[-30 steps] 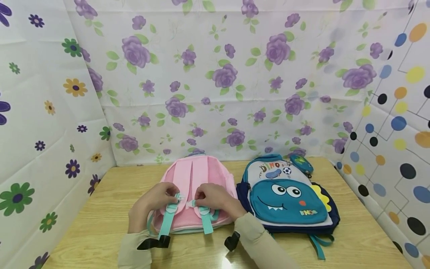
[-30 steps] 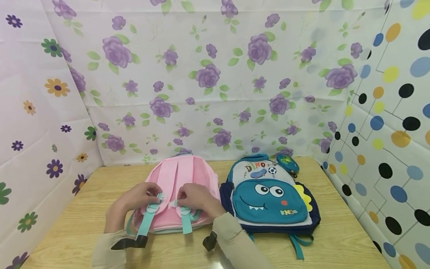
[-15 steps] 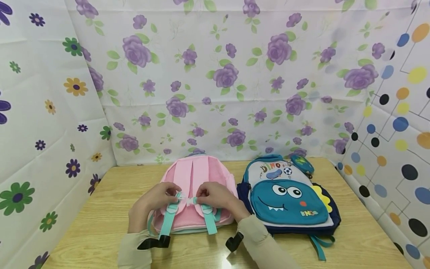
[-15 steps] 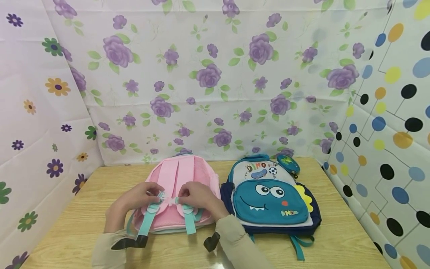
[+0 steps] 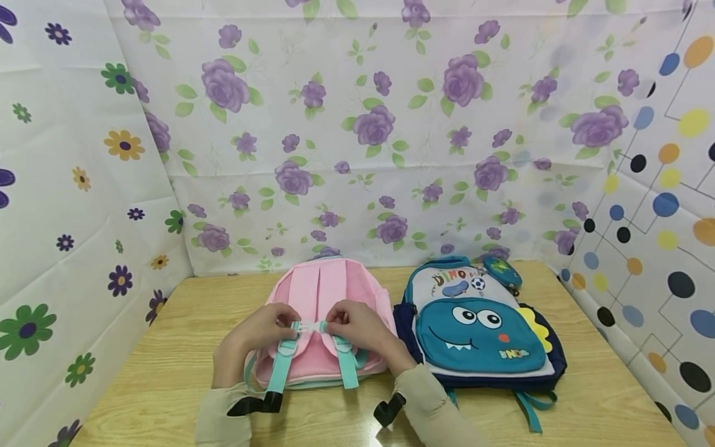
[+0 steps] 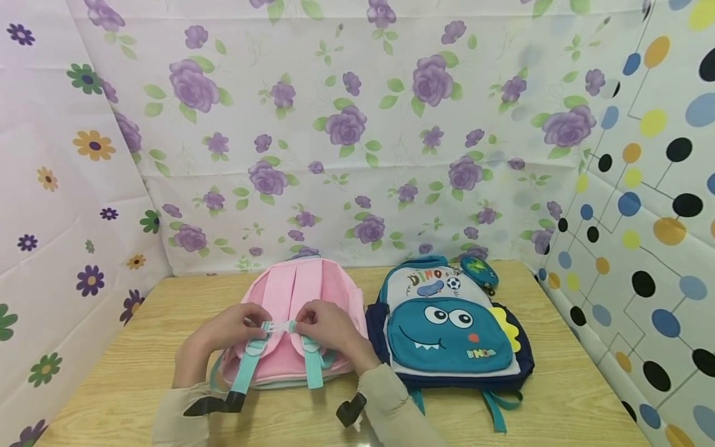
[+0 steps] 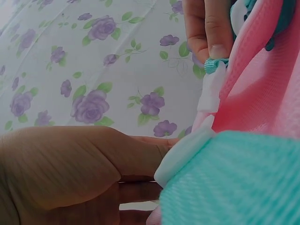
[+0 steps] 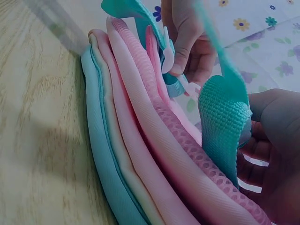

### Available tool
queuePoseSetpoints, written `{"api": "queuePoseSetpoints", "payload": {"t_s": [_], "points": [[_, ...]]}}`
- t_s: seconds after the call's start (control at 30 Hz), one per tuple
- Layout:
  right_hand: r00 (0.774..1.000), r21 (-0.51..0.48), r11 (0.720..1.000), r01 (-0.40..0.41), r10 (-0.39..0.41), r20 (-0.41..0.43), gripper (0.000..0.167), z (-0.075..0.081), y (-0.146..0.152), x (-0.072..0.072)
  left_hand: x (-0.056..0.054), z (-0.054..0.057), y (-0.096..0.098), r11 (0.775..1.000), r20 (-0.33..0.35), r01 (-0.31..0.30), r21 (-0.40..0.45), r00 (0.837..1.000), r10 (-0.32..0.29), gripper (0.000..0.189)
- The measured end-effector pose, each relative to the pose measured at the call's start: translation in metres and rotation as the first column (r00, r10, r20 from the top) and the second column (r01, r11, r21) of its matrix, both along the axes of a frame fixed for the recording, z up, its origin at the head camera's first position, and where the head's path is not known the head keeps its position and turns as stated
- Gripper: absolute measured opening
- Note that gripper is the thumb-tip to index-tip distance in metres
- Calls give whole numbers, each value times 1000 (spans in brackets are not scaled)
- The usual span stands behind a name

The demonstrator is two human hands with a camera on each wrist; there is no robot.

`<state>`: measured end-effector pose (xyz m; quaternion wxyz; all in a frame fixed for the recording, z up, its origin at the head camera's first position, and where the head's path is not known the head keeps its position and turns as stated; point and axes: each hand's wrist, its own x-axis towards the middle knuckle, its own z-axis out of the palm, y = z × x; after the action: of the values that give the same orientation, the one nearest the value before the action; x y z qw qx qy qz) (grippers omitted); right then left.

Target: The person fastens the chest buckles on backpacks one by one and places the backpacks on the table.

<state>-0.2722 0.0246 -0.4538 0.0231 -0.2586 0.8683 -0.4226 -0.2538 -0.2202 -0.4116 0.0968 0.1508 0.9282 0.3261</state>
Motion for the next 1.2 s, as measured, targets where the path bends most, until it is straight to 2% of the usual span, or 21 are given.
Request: {"api": "queuePoseSetpoints", "payload": {"t_s": [0.33,0.93,1.2], "points": [[1000,-25,999,22,-21,15,6,-1,-1,0,-1,1,0,998,-21,46,30,999,-46,14],[1000,-66,998,21,-22,-9,6,-2,-3,2,0,4,3,997,-41,58,57,998,-56,14],[1000,-66,998,26,-27,-14,5,-3,-4,2,-1,3,6,998,-61,59,37,997,-57,19]]}}
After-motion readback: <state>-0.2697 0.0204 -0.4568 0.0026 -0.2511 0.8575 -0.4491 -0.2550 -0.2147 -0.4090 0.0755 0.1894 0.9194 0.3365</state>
